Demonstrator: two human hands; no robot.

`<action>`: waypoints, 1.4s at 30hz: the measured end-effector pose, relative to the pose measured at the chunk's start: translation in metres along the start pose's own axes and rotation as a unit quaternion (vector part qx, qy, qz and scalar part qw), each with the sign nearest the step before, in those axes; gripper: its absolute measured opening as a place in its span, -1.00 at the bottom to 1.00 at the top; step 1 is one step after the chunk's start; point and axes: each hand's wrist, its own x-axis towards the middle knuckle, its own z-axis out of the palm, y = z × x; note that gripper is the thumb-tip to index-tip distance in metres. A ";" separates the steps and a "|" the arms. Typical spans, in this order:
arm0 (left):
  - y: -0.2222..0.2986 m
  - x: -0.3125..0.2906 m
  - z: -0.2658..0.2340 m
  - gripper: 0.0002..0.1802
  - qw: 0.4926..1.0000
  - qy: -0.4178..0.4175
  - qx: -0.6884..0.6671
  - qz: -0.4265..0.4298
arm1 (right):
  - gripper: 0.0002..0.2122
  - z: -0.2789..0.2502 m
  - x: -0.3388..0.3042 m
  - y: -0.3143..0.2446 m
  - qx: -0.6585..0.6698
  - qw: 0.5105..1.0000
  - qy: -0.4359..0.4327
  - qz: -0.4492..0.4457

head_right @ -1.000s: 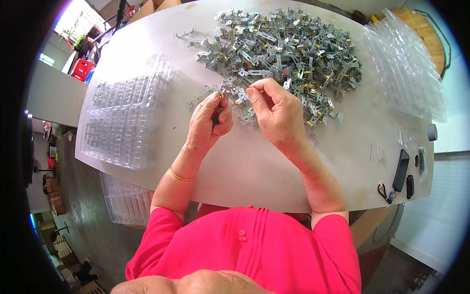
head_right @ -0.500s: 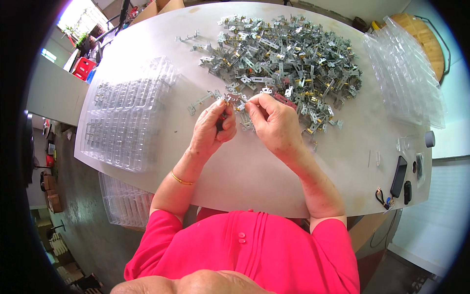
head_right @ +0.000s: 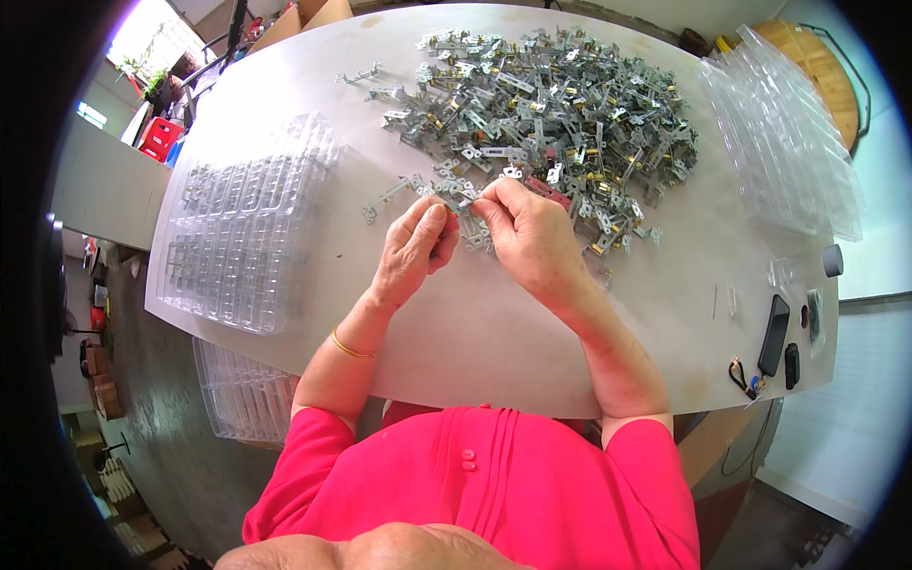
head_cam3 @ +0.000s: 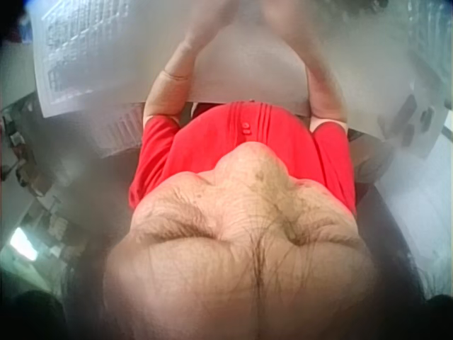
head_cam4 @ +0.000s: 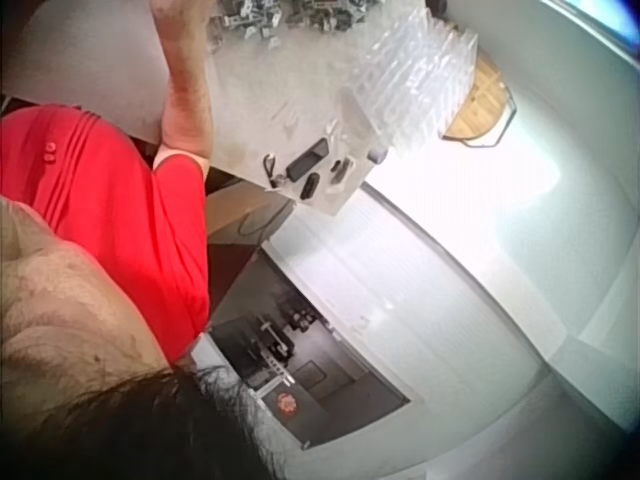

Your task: The person assembles metal components by hand, fitting small parts together and placing the assembled pieces into compartments of a clear plastic tray.

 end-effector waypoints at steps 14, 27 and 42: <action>-0.012 0.000 0.002 -0.75 0.969 -0.029 0.199 0.142 | -0.85 -0.012 0.006 0.003 0.202 0.960 -0.150 0.123; -0.017 -0.001 0.003 -0.83 0.931 0.001 0.304 0.204 | -0.91 -0.009 0.005 0.006 0.111 0.990 -0.068 0.052; -0.017 0.004 -0.011 -0.68 0.954 -0.063 0.243 0.166 | -0.89 -0.011 0.011 0.015 0.221 0.972 -0.061 0.044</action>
